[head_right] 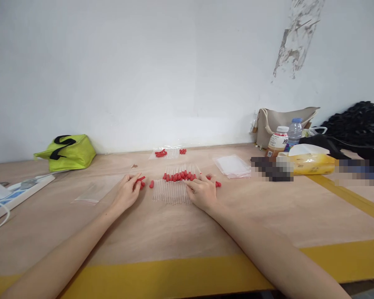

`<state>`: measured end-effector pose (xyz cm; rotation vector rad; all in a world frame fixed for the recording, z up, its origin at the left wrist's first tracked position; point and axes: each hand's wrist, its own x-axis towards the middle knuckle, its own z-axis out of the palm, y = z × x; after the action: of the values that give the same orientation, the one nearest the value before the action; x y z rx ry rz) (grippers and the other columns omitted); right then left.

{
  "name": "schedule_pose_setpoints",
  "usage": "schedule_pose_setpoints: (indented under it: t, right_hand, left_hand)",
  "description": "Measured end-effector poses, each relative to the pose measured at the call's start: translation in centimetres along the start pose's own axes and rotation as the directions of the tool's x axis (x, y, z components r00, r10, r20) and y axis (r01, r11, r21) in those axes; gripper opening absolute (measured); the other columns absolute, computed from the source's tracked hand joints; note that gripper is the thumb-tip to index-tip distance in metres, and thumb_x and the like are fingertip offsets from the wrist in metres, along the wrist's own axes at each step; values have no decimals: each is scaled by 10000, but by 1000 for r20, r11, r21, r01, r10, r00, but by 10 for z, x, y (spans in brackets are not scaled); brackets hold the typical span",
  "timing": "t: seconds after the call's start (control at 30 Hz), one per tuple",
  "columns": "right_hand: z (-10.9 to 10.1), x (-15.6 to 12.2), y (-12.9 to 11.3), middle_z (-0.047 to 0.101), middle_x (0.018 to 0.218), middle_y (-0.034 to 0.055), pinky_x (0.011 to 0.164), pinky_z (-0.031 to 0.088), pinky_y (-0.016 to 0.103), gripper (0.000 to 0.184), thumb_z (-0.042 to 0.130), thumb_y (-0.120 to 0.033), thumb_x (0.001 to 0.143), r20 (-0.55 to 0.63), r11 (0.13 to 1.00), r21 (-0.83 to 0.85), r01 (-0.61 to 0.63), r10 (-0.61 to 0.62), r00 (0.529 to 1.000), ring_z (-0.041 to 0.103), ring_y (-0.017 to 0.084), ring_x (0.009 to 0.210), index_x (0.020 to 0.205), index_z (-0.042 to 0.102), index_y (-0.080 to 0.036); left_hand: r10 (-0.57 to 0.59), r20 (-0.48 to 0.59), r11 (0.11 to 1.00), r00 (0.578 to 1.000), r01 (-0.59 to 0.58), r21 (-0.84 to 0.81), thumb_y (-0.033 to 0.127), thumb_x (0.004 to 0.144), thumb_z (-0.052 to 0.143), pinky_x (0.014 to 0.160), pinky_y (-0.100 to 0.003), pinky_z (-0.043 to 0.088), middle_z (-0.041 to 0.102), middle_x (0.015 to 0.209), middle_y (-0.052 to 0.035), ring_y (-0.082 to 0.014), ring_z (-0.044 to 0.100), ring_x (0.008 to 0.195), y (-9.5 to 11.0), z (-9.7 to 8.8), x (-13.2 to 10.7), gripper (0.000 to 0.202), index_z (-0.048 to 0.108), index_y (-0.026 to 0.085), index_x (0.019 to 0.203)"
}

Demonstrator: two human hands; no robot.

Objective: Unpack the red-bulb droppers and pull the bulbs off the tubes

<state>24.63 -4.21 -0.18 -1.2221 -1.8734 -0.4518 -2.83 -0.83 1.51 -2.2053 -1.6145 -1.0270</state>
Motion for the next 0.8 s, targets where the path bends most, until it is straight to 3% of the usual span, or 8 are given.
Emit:
schedule_pose_setpoints:
  t: [0.2,0.33,0.63,0.8]
  right_hand:
    - [4,2,2,653,653,4,778,206,338,219,471,-254,812,78,999,-35,41,-38,996,497,143,710,768,685,-263]
    - [1,4,-2,658,737,18,776,207,349,213,516,-372,786,161,998,25,56,-59,985,495,164,794,866,671,-250]
    - [-5,3,-3,633,822,52,793,228,377,443,560,-593,656,236,997,68,25,-41,971,491,221,874,909,654,-241]
    - [-9,6,-4,638,801,30,779,241,352,505,564,-614,639,238,992,120,-30,1,971,518,207,850,956,620,-224]
  left_hand:
    - [45,22,998,999,-46,41,252,786,487,738,-307,413,592,823,-40,-197,542,794,0,5,2,187,569,189,942]
    - [90,72,993,993,-95,77,276,787,494,737,-311,398,601,802,-37,-204,532,801,1,5,0,138,610,201,793]
    - [141,-44,984,989,-136,112,334,826,459,776,-334,357,600,861,-55,-213,491,831,10,1,-8,226,641,205,860]
    - [173,21,979,985,-174,110,315,825,464,757,-351,330,588,897,-48,-219,482,873,25,-3,-13,189,629,230,861]
